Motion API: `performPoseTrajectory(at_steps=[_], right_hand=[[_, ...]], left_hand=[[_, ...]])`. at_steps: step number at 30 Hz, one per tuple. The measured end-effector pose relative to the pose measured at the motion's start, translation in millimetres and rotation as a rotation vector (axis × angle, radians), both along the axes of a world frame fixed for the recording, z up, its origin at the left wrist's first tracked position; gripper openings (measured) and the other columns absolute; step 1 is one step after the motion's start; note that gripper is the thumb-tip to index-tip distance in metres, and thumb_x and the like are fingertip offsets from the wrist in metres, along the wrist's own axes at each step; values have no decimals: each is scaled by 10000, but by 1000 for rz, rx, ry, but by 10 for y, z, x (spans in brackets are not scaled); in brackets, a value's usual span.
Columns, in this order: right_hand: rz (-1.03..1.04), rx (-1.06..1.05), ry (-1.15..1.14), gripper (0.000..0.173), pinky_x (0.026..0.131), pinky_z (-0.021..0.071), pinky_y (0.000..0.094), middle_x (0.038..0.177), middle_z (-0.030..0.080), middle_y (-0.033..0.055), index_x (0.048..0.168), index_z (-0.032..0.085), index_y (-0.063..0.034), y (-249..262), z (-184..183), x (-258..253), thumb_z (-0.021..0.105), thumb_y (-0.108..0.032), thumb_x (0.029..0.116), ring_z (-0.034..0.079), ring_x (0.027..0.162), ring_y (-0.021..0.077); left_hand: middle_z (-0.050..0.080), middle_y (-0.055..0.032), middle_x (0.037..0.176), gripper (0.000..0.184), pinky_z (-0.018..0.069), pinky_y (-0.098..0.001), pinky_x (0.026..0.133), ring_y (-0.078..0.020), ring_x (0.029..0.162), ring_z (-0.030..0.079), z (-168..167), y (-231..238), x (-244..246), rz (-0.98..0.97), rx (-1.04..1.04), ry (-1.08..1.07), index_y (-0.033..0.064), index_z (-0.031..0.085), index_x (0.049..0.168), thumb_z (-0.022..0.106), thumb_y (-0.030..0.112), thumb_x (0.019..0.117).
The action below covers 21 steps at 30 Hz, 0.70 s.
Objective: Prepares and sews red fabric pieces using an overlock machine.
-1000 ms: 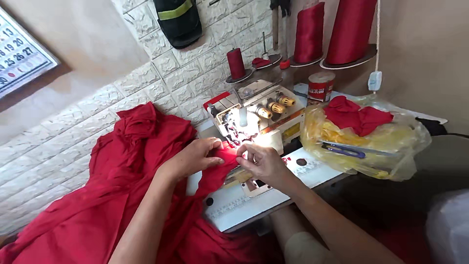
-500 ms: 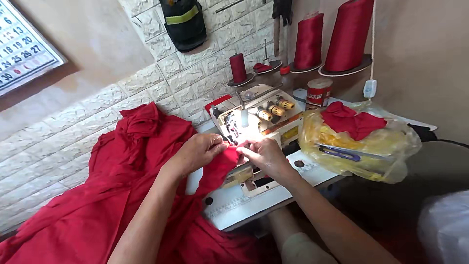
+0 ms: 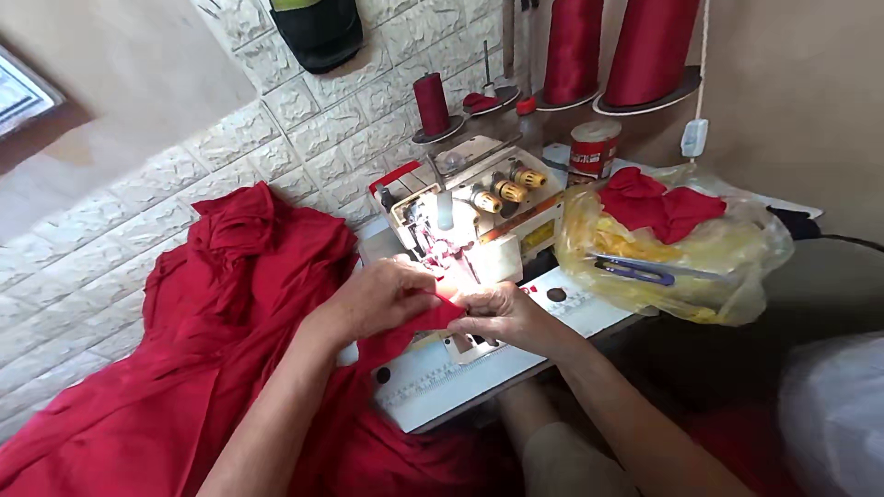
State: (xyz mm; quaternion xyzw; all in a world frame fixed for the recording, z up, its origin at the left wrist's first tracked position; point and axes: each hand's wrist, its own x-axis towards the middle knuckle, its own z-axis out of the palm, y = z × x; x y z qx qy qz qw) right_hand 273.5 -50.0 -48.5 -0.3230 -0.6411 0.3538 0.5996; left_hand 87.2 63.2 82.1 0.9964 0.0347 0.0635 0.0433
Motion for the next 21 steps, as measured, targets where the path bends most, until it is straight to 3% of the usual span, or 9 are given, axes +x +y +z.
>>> performPoseTrajectory(at_steps=[3,4,6,8,13,15,17,18,21], right_hand=[[1,15,-34,114,533,456,104,763,675,-91,1006,716,-41,2,3,5,682,-145,972,553,591,-73],[-2,10,-39,127,533,461,105,765,676,-87,1018,719,-36,3,5,10,681,-149,976,556,590,-70],[-21,-12,-40,139,534,458,104,749,673,-91,1020,726,-33,-1,12,5,677,-156,978,550,583,-76],[-35,-12,-38,142,546,449,98,743,663,-99,1017,728,-34,3,22,1,676,-160,977,537,591,-84],[10,-24,-21,130,534,465,104,757,680,-108,1031,717,-50,27,40,2,671,-161,983,561,587,-77],[1,-44,8,143,534,473,111,761,688,-97,1043,719,-44,38,41,-9,672,-166,986,565,579,-67],[-6,-71,45,124,523,469,118,749,686,-90,1026,718,-52,58,48,-20,668,-157,984,558,559,-55],[-6,-72,62,113,513,466,124,743,683,-86,1020,714,-57,74,51,-22,660,-150,988,551,547,-49],[-29,-32,43,119,526,486,129,772,692,-78,1031,723,-56,96,47,-13,643,-135,992,568,565,-47]], left_hand=[[682,-20,861,287,505,-262,744,-85,814,626,-24,-122,63,1,-116,31,77,730,922,582,300,1027],[690,-20,882,309,514,-278,748,-97,834,635,-21,-103,64,19,-78,37,87,738,944,577,338,1023],[704,-51,917,341,543,-412,778,-205,904,670,-20,2,40,64,113,33,91,754,970,571,378,980],[691,-73,862,286,522,-477,749,-268,866,654,-5,63,11,97,174,19,77,760,930,596,310,955],[677,-14,841,285,504,-243,714,-64,782,622,6,-100,48,25,-131,49,75,731,912,565,276,1027],[666,-12,832,310,511,-308,706,-109,795,627,11,-37,31,55,-21,38,93,735,894,554,319,1003],[678,-52,850,319,491,-483,777,-247,880,643,11,66,-16,104,145,4,85,746,883,555,332,945],[676,-49,844,282,463,-502,808,-259,891,628,12,96,-44,121,139,-23,87,747,878,581,309,931],[697,8,839,236,468,-411,812,-175,874,615,-5,-36,-79,84,23,-84,112,769,910,624,285,978]])
